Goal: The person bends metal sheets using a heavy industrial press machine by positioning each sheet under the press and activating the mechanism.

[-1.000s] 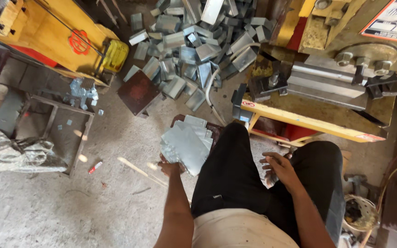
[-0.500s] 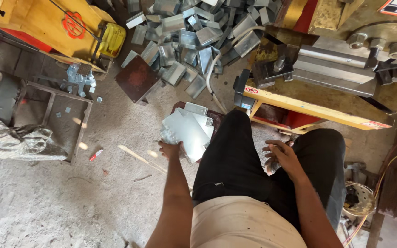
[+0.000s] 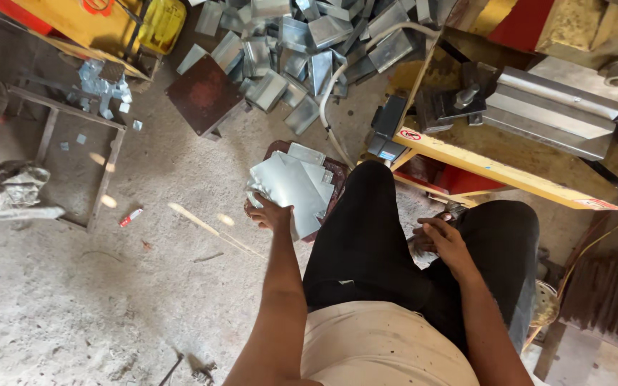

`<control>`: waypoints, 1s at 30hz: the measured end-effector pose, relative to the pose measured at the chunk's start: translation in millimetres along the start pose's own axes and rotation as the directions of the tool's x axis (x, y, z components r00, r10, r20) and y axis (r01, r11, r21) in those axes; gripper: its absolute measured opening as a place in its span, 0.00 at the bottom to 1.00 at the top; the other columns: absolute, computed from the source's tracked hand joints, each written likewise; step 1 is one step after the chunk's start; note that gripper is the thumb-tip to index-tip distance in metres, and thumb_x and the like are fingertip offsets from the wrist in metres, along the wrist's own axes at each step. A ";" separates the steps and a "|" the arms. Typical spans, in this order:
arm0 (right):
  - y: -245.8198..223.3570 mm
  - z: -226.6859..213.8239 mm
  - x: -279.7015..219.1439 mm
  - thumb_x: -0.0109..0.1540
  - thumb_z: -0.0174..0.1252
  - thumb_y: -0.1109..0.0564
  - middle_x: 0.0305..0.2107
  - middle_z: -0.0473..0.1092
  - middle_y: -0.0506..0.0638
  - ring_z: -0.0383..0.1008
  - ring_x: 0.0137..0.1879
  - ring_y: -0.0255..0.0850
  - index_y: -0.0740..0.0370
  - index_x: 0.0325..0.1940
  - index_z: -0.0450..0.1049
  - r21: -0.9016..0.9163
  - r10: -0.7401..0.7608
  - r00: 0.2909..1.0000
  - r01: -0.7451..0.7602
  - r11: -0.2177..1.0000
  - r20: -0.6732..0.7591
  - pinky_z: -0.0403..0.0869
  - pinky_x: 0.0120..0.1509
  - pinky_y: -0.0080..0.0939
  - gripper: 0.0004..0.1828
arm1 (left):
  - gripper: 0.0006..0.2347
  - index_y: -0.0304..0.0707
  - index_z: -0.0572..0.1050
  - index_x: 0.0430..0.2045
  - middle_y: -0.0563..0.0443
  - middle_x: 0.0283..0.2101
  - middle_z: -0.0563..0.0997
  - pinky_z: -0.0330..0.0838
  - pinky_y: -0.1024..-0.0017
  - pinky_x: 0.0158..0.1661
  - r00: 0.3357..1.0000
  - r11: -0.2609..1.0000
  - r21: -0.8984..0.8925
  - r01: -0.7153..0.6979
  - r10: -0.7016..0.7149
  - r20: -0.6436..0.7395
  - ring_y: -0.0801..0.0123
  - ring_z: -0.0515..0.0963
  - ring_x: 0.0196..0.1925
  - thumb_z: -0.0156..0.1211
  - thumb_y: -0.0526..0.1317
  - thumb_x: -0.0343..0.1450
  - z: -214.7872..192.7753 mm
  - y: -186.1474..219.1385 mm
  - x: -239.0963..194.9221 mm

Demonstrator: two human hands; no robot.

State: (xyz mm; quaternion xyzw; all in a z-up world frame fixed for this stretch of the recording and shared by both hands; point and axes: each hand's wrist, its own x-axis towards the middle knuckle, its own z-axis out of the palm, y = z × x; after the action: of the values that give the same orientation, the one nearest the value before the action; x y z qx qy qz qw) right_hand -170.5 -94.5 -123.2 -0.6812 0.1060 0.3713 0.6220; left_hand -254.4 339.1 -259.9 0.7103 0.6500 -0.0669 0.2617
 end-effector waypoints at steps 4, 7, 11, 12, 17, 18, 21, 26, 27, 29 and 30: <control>8.5 3.1 2.8 0.70 0.54 0.54 0.42 0.75 0.56 0.75 0.40 0.36 0.68 0.60 0.75 -0.032 -0.003 1.000 0.004 0.999 0.013 0.76 0.44 0.37 0.19 | 0.58 0.60 0.41 0.71 0.28 0.68 0.44 0.55 0.33 0.61 0.997 0.997 -0.014 0.073 -0.072 0.041 0.35 0.47 0.72 0.86 0.40 0.52 1.4 1.8 11.9; 7.7 2.3 5.2 0.69 0.54 0.54 0.43 0.76 0.56 0.75 0.40 0.36 0.67 0.60 0.74 -0.027 0.017 1.000 -0.017 0.999 0.015 0.76 0.44 0.37 0.19 | 0.52 0.51 0.42 0.77 0.29 0.66 0.52 0.60 0.34 0.59 0.997 0.999 0.045 0.023 -0.020 -0.075 0.38 0.57 0.67 0.75 0.33 0.59 1.1 6.2 18.4; 6.2 3.4 4.4 0.68 0.53 0.53 0.44 0.77 0.56 0.76 0.40 0.36 0.67 0.59 0.73 -0.021 0.012 1.000 -0.011 1.000 0.026 0.76 0.44 0.37 0.19 | 0.39 0.47 0.46 0.71 0.28 0.60 0.56 0.58 0.34 0.59 0.967 0.983 0.054 -0.178 0.184 -0.176 0.37 0.60 0.63 0.72 0.41 0.70 -6.9 18.9 27.2; 8.2 3.4 0.8 0.68 0.54 0.53 0.44 0.77 0.56 0.76 0.41 0.36 0.67 0.59 0.73 -0.020 0.008 1.000 -0.007 1.000 0.025 0.76 0.45 0.37 0.19 | 0.44 0.44 0.44 0.69 0.25 0.63 0.53 0.57 0.34 0.58 0.981 0.993 0.023 -0.115 0.117 -0.153 0.36 0.57 0.64 0.74 0.40 0.65 -10.2 18.5 29.0; 2.9 0.0 -2.4 0.70 0.55 0.52 0.41 0.75 0.55 0.73 0.40 0.37 0.69 0.60 0.75 -0.001 -0.036 0.999 0.036 0.999 0.008 0.75 0.44 0.38 0.20 | 0.46 0.44 0.44 0.69 0.30 0.67 0.56 0.57 0.33 0.60 0.993 0.995 0.003 -0.096 0.096 -0.065 0.35 0.58 0.67 0.75 0.39 0.61 -20.3 29.8 37.7; 2.1 -1.8 -3.2 0.69 0.54 0.52 0.41 0.75 0.54 0.75 0.41 0.37 0.68 0.60 0.74 -0.032 -0.028 1.000 0.028 0.999 -0.013 0.75 0.44 0.38 0.20 | 0.45 0.43 0.44 0.70 0.29 0.67 0.57 0.59 0.33 0.59 0.986 0.991 -0.008 -0.135 0.134 -0.100 0.35 0.59 0.67 0.74 0.38 0.62 -19.8 33.6 40.7; 2.6 -3.1 -12.2 0.69 0.53 0.52 0.41 0.76 0.53 0.77 0.41 0.37 0.66 0.60 0.74 -0.091 0.005 0.999 -0.010 0.996 -0.054 0.77 0.45 0.38 0.20 | 0.45 0.43 0.44 0.69 0.26 0.67 0.56 0.62 0.36 0.57 0.987 0.995 -0.004 -0.096 0.095 -0.133 0.36 0.61 0.66 0.72 0.35 0.61 -17.4 33.8 46.5; -10.6 5.1 -8.4 0.68 0.53 0.52 0.43 0.78 0.54 0.77 0.41 0.38 0.66 0.59 0.73 -0.059 0.021 0.999 -0.023 0.998 -0.036 0.77 0.45 0.39 0.20 | 0.44 0.41 0.43 0.70 0.27 0.64 0.59 0.61 0.35 0.60 0.999 0.993 -0.111 0.048 -0.048 0.001 0.36 0.62 0.67 0.69 0.35 0.62 -25.3 41.8 62.1; -10.4 6.9 -8.8 0.68 0.53 0.52 0.43 0.78 0.54 0.78 0.42 0.38 0.66 0.59 0.73 -0.057 0.026 0.999 -0.027 0.998 -0.030 0.77 0.45 0.39 0.20 | 0.43 0.39 0.44 0.70 0.27 0.64 0.60 0.62 0.35 0.60 0.999 0.989 -0.143 0.039 -0.041 -0.014 0.36 0.63 0.66 0.69 0.35 0.63 -26.8 42.2 63.9; -9.2 8.8 -8.0 0.68 0.53 0.52 0.44 0.78 0.55 0.78 0.42 0.39 0.66 0.60 0.73 -0.054 0.036 0.999 -0.037 0.998 -0.020 0.77 0.45 0.39 0.20 | 0.42 0.37 0.44 0.69 0.27 0.64 0.60 0.62 0.36 0.59 0.998 0.986 -0.159 0.055 -0.058 -0.017 0.37 0.63 0.66 0.68 0.35 0.63 -28.6 43.0 66.6; -8.4 9.0 -6.8 0.68 0.53 0.52 0.44 0.78 0.55 0.77 0.42 0.38 0.66 0.60 0.73 -0.061 0.036 0.999 -0.037 0.997 -0.024 0.77 0.45 0.39 0.20 | 0.42 0.37 0.44 0.69 0.27 0.64 0.59 0.62 0.36 0.59 0.997 0.987 -0.141 0.081 -0.083 -0.006 0.37 0.62 0.66 0.68 0.35 0.63 -29.2 43.4 68.2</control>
State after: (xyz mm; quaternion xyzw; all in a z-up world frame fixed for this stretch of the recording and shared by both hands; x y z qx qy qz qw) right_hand -173.5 -86.6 -112.0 -0.7021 0.1140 0.3779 0.5927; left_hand -210.1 412.3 -252.3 0.6631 0.6833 -0.0272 0.3044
